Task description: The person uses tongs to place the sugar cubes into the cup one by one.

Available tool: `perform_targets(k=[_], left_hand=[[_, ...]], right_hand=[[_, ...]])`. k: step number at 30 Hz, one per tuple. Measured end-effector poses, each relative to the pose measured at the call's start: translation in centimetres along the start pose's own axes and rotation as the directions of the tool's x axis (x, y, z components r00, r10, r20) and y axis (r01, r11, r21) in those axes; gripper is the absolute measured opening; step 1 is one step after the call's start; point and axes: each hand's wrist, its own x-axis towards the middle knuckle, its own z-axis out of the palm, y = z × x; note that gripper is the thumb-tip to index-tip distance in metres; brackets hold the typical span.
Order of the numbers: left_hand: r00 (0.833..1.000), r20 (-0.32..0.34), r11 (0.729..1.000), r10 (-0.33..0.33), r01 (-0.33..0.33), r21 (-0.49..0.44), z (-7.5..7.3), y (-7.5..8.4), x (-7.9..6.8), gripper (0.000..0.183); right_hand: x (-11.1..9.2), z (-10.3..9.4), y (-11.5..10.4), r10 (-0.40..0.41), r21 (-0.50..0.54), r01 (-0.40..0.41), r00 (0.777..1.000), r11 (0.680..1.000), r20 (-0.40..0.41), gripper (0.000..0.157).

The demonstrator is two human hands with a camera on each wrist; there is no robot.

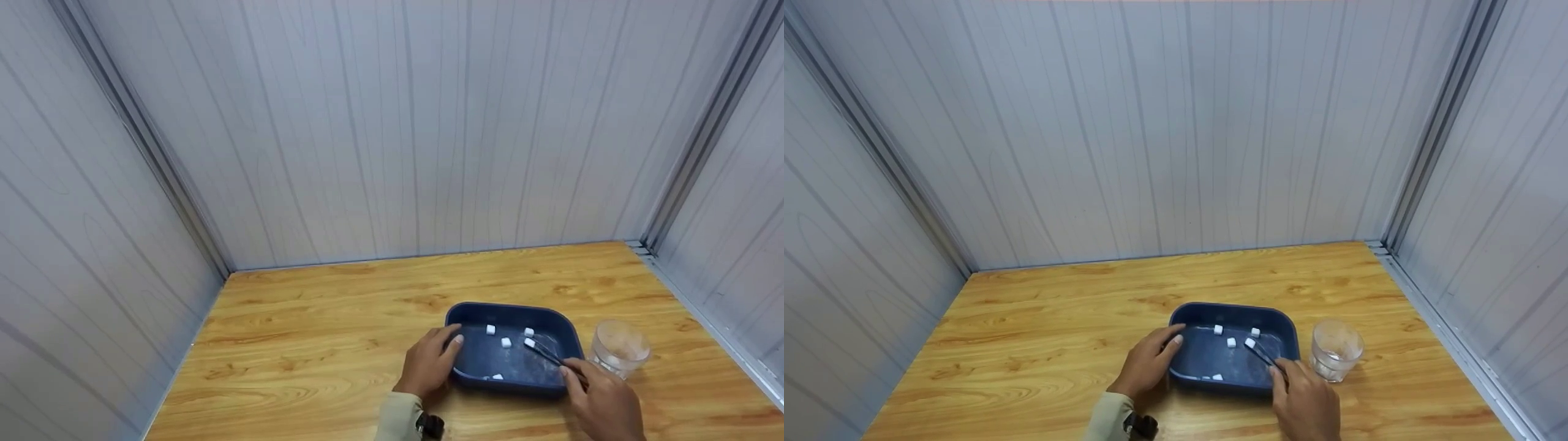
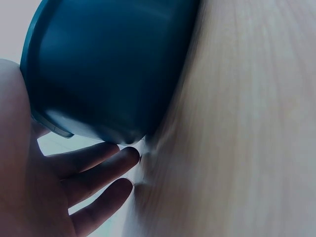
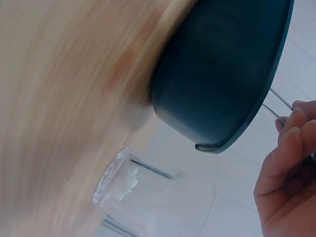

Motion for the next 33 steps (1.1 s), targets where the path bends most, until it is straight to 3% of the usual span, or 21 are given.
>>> perform_targets(k=[6, 17, 33], left_hand=[[1.0, -0.004, 1.0, 0.014, -0.014, -0.012, -0.03, -0.03, -0.03, 0.049], [1.0, -0.004, 1.0, 0.002, -0.002, -0.015, 0.04, -0.08, 0.06, 0.048], [1.0, 0.008, 1.0, -0.002, 0.003, -0.015, -0.04, 0.07, 0.04, 0.048]], right_hand=[[-0.06, 0.07, 0.31, -0.031, 0.014, 0.032, 0.999, 0.999, -0.034, 0.014], [0.08, -0.25, 0.16, 0.022, -0.009, -0.022, 1.0, 1.0, 0.011, 0.015], [-0.01, -0.51, 0.44, -0.022, 0.014, 0.023, 0.999, 1.0, -0.047, 0.015]])
